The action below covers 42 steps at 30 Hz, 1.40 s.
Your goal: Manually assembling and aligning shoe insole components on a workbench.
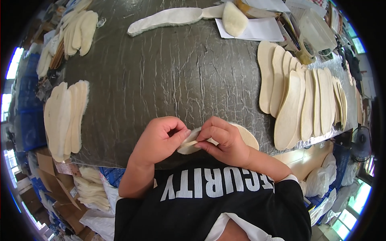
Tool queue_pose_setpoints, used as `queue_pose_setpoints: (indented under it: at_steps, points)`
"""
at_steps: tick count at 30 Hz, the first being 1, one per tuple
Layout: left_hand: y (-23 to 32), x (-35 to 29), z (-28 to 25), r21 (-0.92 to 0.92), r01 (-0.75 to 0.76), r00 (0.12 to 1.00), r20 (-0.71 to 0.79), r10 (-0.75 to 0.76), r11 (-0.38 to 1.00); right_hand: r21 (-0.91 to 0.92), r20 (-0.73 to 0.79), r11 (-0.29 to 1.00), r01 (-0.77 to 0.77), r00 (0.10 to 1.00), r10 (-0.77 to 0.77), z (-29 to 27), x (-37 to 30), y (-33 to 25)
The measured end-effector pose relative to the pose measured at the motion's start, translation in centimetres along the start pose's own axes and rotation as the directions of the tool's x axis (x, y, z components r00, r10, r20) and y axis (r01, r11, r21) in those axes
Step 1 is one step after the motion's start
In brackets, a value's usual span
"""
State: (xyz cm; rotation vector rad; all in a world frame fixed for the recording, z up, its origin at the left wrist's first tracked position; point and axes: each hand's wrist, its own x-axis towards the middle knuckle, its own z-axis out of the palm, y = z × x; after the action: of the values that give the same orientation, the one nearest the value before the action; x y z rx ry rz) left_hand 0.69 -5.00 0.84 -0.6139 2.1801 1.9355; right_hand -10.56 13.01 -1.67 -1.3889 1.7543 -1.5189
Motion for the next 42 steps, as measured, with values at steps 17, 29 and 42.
queue_pose_setpoints:
  at_steps: [17, 29, 42]
  points:
    - [-0.4, -0.3, 1.7, 0.174, -0.266, 0.948, -0.134, 0.29, 0.948, 0.008, -0.067, 0.997, -0.072, 0.995, 0.072, 0.2, 0.2, 0.2]
    - [-0.6, -0.5, 2.1, 0.247, -0.27, 0.928, -0.19, 0.32, 0.931, 0.039, -0.027, 0.995, -0.088, 0.996, 0.09, 0.0, 0.4, 0.1]
    - [-0.4, -0.5, 2.2, 0.275, -0.292, 0.919, -0.187, 0.348, 0.916, 0.083, 0.009, 0.981, -0.173, 0.985, 0.173, 0.3, 0.2, 0.1]
